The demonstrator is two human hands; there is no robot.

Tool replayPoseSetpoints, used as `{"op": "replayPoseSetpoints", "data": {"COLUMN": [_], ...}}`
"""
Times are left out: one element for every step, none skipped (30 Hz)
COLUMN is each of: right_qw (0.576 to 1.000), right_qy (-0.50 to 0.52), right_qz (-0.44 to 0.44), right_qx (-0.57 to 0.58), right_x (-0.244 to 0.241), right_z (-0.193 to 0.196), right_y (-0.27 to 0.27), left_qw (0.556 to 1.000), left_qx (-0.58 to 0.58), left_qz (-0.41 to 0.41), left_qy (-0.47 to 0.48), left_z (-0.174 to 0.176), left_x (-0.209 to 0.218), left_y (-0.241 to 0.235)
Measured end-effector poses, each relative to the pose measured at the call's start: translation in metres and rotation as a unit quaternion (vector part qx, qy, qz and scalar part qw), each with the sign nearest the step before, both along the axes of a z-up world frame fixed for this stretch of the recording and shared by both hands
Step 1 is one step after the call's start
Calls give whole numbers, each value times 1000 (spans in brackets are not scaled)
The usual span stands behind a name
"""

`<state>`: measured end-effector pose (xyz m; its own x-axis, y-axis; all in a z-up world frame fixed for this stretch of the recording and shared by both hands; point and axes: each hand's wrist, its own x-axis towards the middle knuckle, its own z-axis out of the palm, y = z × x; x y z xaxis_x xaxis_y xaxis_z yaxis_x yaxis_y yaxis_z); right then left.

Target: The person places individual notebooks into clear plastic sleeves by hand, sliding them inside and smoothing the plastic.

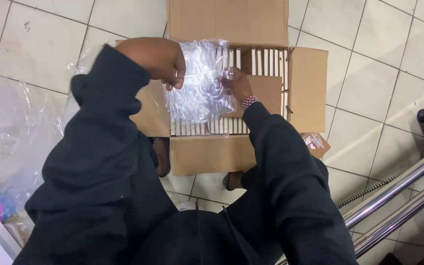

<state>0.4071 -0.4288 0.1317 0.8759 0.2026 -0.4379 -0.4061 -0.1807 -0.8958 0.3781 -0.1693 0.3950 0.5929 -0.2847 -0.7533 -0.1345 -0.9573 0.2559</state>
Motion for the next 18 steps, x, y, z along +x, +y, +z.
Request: {"op": "replayPoseSetpoints", "data": {"right_qw": [995,981,981,961,932,932,941,940,938,983,991,990,995,983,983,984,976,976], "right_qy": [-42,-84,-85,-82,-75,-74,-138,-202,-205,-106,-4,-8,-16,-23,-25,-80,-135,-137], "right_qz": [7,14,12,37,61,58,-4,-65,-71,-102,-128,-132,-17,98,98,137,172,170], "right_qx": [-87,-173,-173,-261,-348,-349,-310,-268,-270,-113,49,47,101,153,152,82,13,13], "right_x": [2,5,10,15,18,15,15,15,5,4,7,0,-8,-16,-24,-33,-41,-42], "right_z": [-27,-54,-78,-103,-127,-82,-36,10,61,118,181,212,241,270,274,278,281,275], "right_y": [1,3,3,3,0,0,0,0,-7,-6,-4,-17,-29,-41,-44,-48,-52,-53], "left_qw": [996,985,985,969,946,946,913,870,871,880,888,888,884,879,878,875,871,872], "left_qx": [-80,-159,-158,-235,-312,-313,-391,-464,-466,-451,-435,-438,-444,-451,-452,-461,-468,-468], "left_qz": [35,70,68,76,82,80,109,137,130,136,144,139,148,157,155,144,130,127], "left_qy": [-12,-24,-26,-24,-20,-19,35,90,88,59,30,28,12,-4,-5,-36,-66,-66], "left_z": [17,35,32,29,25,14,3,-7,2,11,19,18,16,15,13,11,9,6], "left_x": [-4,-8,-4,0,4,8,15,21,20,17,14,15,15,15,14,15,15,16], "left_y": [5,10,16,21,26,30,34,37,33,29,25,21,18,14,10,6,2,-3]}}
